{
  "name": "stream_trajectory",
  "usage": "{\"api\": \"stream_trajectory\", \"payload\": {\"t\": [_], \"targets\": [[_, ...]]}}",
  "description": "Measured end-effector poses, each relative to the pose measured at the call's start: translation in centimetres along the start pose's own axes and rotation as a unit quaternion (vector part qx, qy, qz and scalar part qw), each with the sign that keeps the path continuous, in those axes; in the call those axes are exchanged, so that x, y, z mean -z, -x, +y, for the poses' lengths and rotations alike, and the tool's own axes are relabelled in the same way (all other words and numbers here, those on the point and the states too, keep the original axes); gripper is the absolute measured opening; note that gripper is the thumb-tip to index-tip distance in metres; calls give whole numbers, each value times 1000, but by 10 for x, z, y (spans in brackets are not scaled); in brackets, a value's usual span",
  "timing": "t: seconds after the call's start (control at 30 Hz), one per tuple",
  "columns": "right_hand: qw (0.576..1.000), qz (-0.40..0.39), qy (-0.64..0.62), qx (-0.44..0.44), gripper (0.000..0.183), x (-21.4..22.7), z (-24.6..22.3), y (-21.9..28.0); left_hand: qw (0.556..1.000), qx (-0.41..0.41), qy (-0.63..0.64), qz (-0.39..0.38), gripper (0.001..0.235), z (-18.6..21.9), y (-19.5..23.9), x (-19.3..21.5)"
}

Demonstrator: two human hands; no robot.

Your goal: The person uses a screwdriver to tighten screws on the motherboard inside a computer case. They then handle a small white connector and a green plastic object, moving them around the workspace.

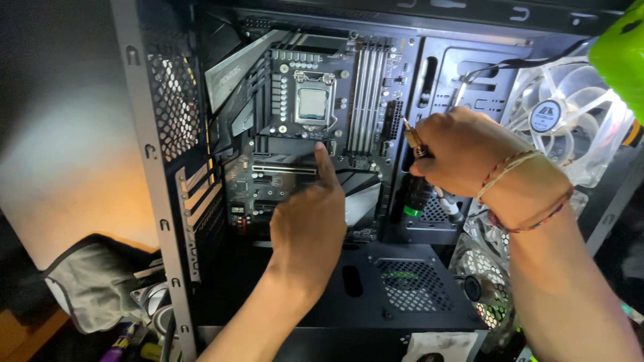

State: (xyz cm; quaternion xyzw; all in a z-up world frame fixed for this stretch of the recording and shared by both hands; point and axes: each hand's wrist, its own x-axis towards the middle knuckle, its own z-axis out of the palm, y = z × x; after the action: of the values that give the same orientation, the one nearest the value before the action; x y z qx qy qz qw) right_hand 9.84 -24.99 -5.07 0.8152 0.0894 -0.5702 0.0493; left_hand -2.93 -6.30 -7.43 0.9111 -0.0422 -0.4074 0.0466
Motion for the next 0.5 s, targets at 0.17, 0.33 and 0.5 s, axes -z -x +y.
{"api": "stream_trajectory", "payload": {"t": [0.17,0.33,0.5], "targets": [[998,19,49,21,33,-12,7,-14,997,13,-57,42,91,3,4,-15],[998,-3,60,-3,35,-9,0,-13,987,41,-99,120,90,6,6,-25],[999,-15,46,-14,17,-4,-10,-9,984,86,-91,129,85,8,3,-29]]}}
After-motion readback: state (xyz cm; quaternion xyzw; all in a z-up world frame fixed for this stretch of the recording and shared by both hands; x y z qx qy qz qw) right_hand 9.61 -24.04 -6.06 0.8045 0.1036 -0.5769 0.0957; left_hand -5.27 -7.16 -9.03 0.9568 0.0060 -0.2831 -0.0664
